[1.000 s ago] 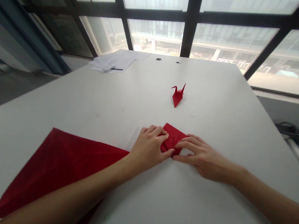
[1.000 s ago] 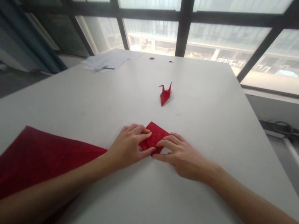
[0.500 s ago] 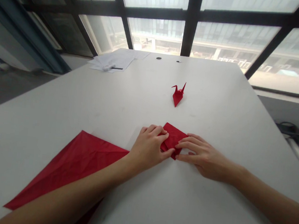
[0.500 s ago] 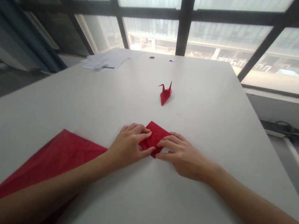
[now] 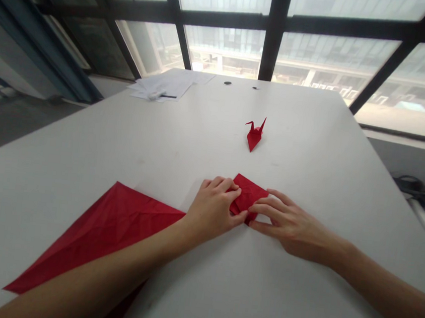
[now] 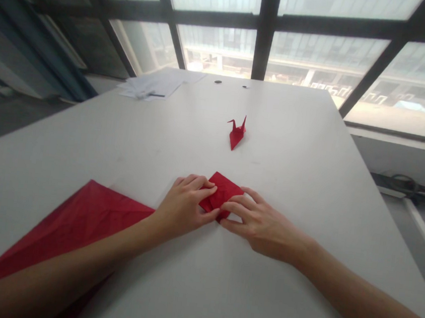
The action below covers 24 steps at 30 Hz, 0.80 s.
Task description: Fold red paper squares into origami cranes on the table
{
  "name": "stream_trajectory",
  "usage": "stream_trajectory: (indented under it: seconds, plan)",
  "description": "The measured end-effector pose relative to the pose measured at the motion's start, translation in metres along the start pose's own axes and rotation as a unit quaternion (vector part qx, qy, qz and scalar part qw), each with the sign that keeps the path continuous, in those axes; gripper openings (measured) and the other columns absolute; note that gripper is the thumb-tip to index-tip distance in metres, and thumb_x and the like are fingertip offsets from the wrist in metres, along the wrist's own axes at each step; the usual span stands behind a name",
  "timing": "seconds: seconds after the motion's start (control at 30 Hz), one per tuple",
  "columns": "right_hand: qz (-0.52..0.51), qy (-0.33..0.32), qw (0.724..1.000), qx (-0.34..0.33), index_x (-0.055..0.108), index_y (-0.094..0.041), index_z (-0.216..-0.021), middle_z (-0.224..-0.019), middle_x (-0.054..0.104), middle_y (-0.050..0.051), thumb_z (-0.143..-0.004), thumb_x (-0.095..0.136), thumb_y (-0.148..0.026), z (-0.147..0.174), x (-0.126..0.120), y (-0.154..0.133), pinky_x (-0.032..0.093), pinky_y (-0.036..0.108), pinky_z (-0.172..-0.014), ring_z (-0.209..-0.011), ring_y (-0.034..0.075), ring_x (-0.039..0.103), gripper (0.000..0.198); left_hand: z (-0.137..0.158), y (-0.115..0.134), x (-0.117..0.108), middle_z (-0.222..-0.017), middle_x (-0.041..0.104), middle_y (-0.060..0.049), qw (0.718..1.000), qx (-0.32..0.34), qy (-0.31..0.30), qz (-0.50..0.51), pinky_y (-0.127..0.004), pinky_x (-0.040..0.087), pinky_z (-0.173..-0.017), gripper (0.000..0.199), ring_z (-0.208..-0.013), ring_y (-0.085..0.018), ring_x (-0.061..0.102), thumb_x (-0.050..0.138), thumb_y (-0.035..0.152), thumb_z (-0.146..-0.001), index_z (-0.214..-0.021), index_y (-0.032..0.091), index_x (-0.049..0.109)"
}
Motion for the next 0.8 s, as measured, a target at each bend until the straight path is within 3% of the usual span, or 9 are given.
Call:
stream_trajectory:
  seconds: [0.23,0.8]
  plan:
    - [-0.016,0.002,1.0,0.023,0.064,-0.023,-0.122,-0.121,0.066,0.009,-0.091,0.05,-0.002,0.0027,0.0067,0.0069,0.045,0.05,-0.105,-0.117,0.023,0.056,0.041,0.0008,-0.0009,-0.0003,-0.118,0.067,-0.008,1.0,0.001,-0.007,0.004,-0.046,0.042,-0.094,0.037,-0.113,-0.029,0.055,0.069,0.047,-0.084,-0.111,0.021,0.072]
    - [-0.019,0.003,1.0,-0.001,0.065,-0.023,-0.121,-0.126,0.064,0.009,-0.088,0.049,0.002,-0.0017,-0.0008,0.0006,0.043,0.05,-0.108,-0.117,0.022,0.056,0.045,0.0007,-0.0002,-0.0002,-0.118,0.067,-0.008,1.0,0.0,-0.001,0.002,-0.046,0.042,-0.094,0.034,-0.113,-0.029,0.056,0.068,0.044,-0.083,-0.11,0.022,0.072]
Point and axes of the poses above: each hand's wrist, its own z-axis away from the middle knuckle, its own x-axis out of the palm, y = z × x, the point moved 2 cm from there along -z, towards the middle knuckle
